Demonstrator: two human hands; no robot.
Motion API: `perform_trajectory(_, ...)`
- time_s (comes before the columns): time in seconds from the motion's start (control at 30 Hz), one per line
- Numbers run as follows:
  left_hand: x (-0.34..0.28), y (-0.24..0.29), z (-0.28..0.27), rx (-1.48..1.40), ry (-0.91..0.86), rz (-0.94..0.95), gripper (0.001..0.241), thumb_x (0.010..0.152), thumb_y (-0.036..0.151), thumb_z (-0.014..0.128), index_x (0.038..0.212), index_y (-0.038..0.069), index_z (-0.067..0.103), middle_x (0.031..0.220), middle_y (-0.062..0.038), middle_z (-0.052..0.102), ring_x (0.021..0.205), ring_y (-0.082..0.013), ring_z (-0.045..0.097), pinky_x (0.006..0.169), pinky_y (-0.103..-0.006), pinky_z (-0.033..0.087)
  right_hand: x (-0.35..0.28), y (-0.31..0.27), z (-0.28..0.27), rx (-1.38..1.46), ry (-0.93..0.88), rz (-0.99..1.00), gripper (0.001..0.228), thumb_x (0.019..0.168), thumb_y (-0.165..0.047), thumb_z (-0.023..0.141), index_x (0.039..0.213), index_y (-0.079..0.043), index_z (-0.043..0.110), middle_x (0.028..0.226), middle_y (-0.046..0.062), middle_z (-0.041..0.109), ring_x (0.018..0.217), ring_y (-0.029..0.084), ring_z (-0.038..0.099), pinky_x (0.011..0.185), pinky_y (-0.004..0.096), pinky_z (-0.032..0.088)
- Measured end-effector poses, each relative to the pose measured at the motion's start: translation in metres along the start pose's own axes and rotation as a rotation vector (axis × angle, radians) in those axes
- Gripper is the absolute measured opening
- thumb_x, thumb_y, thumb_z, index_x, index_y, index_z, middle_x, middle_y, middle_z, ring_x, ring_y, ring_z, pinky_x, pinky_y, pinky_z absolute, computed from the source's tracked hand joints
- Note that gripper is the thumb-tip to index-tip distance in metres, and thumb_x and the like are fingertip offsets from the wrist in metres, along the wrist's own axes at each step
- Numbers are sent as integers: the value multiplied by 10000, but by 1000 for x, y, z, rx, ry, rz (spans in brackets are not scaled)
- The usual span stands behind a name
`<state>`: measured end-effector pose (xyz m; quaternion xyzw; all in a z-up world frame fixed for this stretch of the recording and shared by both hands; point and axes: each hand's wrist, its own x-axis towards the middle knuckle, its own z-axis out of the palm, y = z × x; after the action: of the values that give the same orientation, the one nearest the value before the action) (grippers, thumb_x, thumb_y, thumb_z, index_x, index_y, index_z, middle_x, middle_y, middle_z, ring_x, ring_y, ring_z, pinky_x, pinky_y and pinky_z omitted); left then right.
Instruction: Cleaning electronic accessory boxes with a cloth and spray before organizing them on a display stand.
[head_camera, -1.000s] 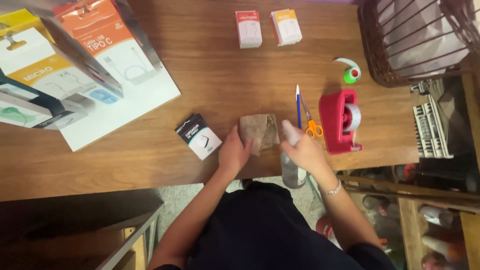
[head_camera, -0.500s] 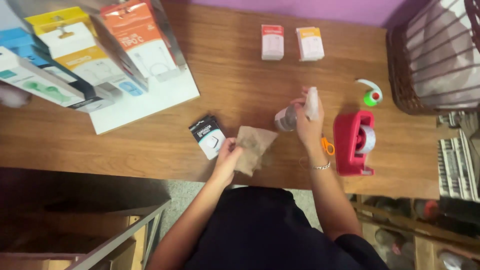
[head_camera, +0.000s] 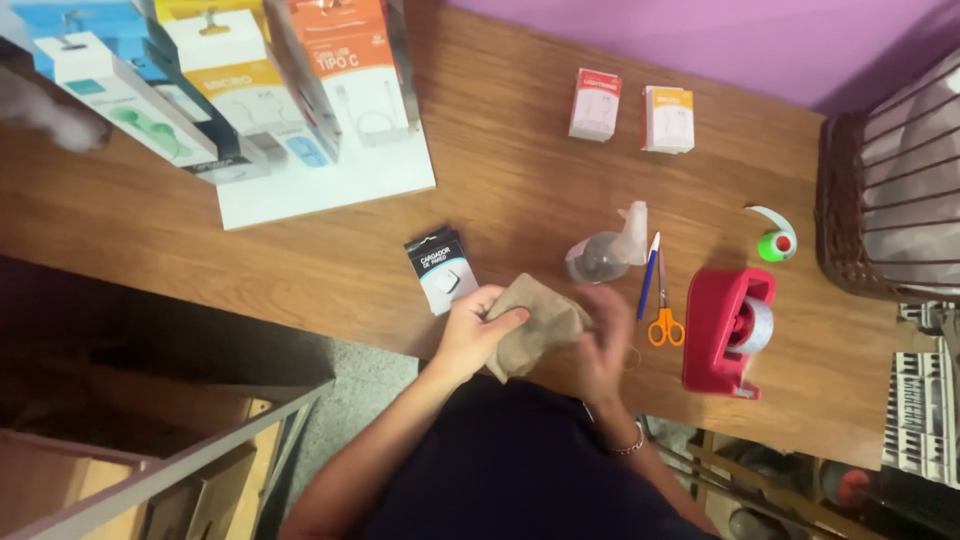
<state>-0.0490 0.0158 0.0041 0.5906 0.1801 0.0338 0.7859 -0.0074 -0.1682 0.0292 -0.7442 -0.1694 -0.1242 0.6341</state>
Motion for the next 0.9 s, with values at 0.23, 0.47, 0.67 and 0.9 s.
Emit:
perform_trajectory(0.23,-12,42,5,544,93,302,424,834,371,842,1165,137,718,1182,-67,700,1133,-298,668,966,-418,524,-7,37,24,440,-9,776,452,843,-86,813,1247,23,643,1057,167,697,869,275,698,741,489,601)
perform_trajectory(0.47,2,42,-17,760,622,70,1180,727,385,928,1573,-18,212,1518,-369,318,1373,-558,362,1144,-644,224,0,56,13,546,126,1100,747,898,-278,798,1470,-25,389,1340,263,566,1211,447,618,950,671,492)
perform_trajectory(0.67,28,-24,-58,693,535,-68,1282,576,394,1009,1555,-22,294,1448,-300,498,1342,-435,523,1150,-523,355,18,44,-1,556,21,1065,749,949,-325,723,1497,-23,311,1427,294,471,1333,478,512,1031,703,431)
perform_trajectory(0.9,27,4,-68,94,649,73,784,720,81,932,1353,-1,475,1239,-198,632,1180,-299,592,1032,-428,453,35,14,-2,709,122,1175,702,921,-469,654,1453,-41,495,1394,209,597,1260,407,592,1032,586,471)
